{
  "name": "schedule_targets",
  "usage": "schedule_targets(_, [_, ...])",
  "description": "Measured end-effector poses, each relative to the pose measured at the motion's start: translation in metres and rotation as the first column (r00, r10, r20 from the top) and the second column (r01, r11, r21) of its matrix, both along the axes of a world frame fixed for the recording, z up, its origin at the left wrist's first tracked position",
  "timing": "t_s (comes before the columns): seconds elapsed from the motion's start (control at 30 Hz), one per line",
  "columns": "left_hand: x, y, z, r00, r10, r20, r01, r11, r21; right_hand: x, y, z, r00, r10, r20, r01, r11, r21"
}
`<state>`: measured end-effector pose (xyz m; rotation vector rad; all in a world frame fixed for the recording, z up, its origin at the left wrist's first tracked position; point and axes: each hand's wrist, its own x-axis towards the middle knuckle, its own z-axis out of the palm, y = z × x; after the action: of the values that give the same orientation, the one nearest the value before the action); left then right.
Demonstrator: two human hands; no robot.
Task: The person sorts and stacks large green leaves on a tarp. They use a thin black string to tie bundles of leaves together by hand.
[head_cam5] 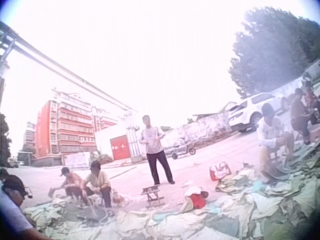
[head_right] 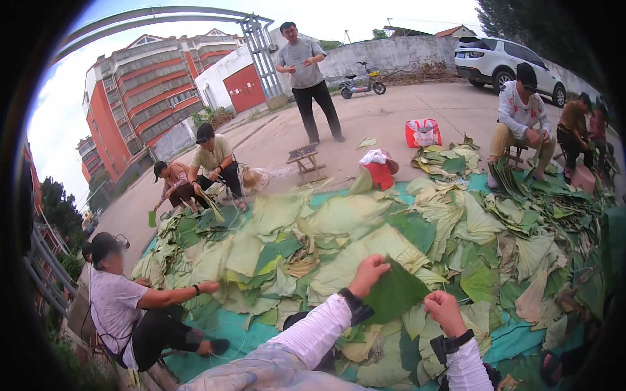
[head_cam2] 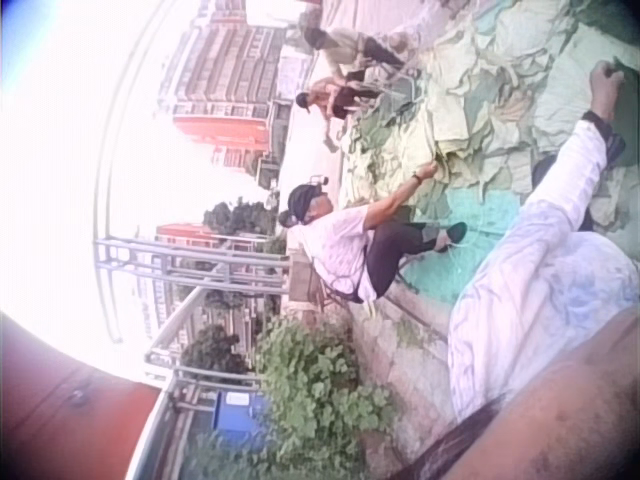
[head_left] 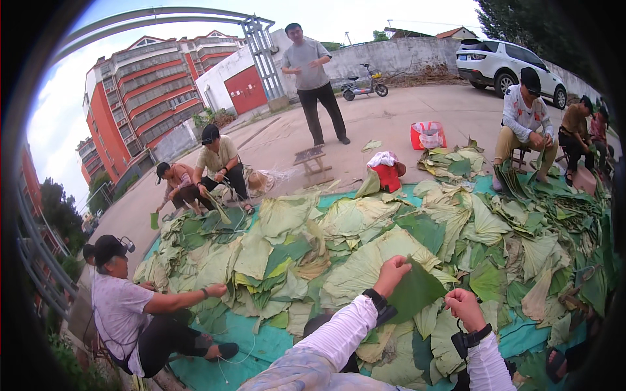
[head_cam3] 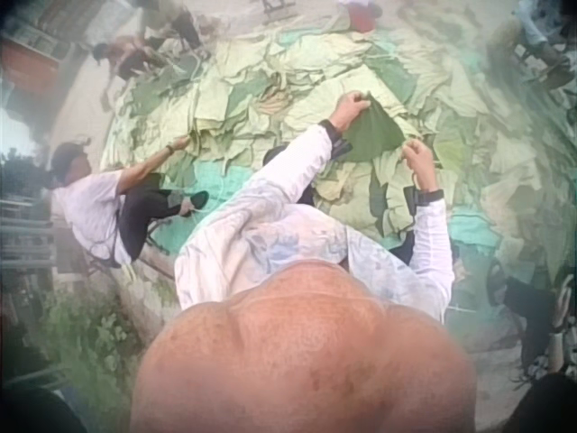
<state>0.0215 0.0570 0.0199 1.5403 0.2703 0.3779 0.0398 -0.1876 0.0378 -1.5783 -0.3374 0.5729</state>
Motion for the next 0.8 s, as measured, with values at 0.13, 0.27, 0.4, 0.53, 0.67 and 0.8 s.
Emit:
schedule_targets(0.13, [0.002, 0.000, -0.003, 1.000, -0.012, 0.021, 0.012, 1.000, 0.010, 0.000, -0.001, 0.001, 1.000, 0.011, -0.003, -0.011, 1.000, 0.002])
schedule_targets(0.27, [0.002, 0.002, -0.004, 0.999, -0.004, 0.033, 0.004, 1.000, 0.014, 0.000, 0.001, 0.001, 1.000, 0.014, 0.003, -0.014, 1.000, 0.006])
schedule_targets(0.4, [-0.001, 0.000, 0.002, 1.000, 0.004, 0.011, -0.005, 0.997, 0.076, 0.001, -0.002, -0.003, 0.999, 0.034, -0.017, -0.034, 0.999, 0.016])
schedule_targets(0.53, [-0.008, -0.004, 0.004, 1.000, 0.020, -0.008, -0.018, 0.982, 0.187, 0.001, -0.002, -0.005, 0.997, 0.049, 0.056, -0.049, 0.999, -0.002])
schedule_targets(0.67, [-0.023, -0.011, -0.019, 0.996, -0.046, 0.073, 0.030, 0.977, 0.211, 0.009, -0.001, -0.006, 0.999, 0.002, 0.040, -0.004, 0.999, 0.042])
schedule_targets(0.8, [-0.068, -0.034, -0.038, 0.996, -0.085, -0.011, 0.084, 0.945, 0.317, -0.010, 0.001, 0.011, 0.990, -0.106, -0.098, 0.123, 0.974, 0.191])
